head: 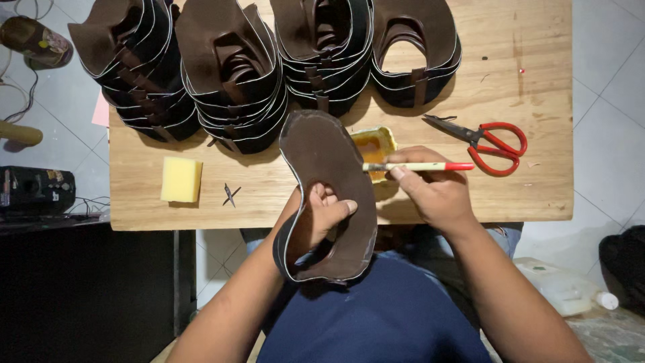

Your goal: The person applies a yellowish adhesive to the edges of brown shoe upper components using a small brush. They repeatedly dip the brush into a container of glue and coat the edges of each piece, then place the treated pieces into a stack on the table.

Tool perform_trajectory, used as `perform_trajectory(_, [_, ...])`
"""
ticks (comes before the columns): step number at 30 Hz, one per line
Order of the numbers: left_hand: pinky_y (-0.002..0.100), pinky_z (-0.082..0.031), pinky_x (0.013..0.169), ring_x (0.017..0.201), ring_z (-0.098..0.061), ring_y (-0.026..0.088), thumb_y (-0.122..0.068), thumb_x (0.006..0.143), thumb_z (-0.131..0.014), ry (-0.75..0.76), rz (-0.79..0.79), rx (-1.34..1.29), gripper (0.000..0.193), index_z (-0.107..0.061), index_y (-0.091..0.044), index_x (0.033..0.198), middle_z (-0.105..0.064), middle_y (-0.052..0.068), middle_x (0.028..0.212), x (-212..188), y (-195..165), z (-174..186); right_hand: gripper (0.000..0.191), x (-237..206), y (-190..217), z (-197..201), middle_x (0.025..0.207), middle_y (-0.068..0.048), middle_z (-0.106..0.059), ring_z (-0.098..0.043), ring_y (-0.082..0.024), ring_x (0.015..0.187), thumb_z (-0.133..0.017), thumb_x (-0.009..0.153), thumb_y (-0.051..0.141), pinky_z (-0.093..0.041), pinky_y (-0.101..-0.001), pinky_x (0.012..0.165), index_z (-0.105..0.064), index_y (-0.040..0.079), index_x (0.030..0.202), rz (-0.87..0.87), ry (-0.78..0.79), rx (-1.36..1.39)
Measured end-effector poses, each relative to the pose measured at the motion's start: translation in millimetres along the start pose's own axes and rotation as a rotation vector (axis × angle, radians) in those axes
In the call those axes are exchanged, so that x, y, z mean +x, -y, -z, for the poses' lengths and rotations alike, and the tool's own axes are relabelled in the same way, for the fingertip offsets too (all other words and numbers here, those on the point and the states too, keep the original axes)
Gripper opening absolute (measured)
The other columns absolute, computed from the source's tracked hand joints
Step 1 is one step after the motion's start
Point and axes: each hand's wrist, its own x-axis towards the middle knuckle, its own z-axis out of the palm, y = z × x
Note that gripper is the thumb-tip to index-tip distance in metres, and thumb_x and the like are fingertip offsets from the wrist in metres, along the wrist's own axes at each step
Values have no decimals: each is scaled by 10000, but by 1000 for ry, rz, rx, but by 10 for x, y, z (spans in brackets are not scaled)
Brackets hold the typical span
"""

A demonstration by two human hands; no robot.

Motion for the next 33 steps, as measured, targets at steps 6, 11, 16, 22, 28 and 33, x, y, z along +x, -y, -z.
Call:
perform_trajectory(6, [283,-441,509,566,-533,106,-118,855,-709,72,-173,302,157,-669,34,853,-567,14,647,36,-18,63,127,18,35,-40,1114,-101,-678,-656,-164,1010,-611,995,24,-545,-305,900,-639,-10,1113,62,-34,69])
perform_trajectory(11, [282,-368,489,558,-440,84,-138,873,-702,85,-160,261,180,-600,-3,809,-484,-15,641,113,62,113,139,27,46,-43,1099,-109,-670,-645,-188,1005,-626,981,9,-533,-318,892,-643,-15,1116,109,16,-32])
perform_trajectory(16, [267,-403,534,621,-461,67,-139,837,-706,82,-81,129,169,-582,-70,928,-493,-41,716,161,119,144,127,17,55,-33,1099,-108,-666,-651,-196,1001,-620,988,12,-537,-323,883,-646,-7,1111,132,30,-34])
perform_trajectory(22, [281,-443,593,686,-486,91,-139,822,-724,106,-171,272,213,-575,-1,886,-522,2,773,98,110,143,170,152,41,-51,1140,-124,-685,-665,-191,1038,-656,989,17,-550,-313,888,-667,-32,1151,164,-20,-76])
perform_trajectory(28, [316,-493,606,698,-561,130,-161,834,-698,51,-126,465,238,-589,34,918,-576,27,774,47,-2,105,243,191,-1,-83,1168,-130,-710,-690,-169,1029,-684,1013,52,-577,-300,908,-666,-66,1225,44,-126,110])
perform_trajectory(33, [316,-541,631,723,-645,150,-174,896,-619,-31,-180,386,225,-638,8,1027,-651,55,798,75,-99,103,258,45,-84,-159,1042,-114,-732,-726,-148,863,-690,990,85,-605,-279,782,-680,-83,1184,-159,-214,203])
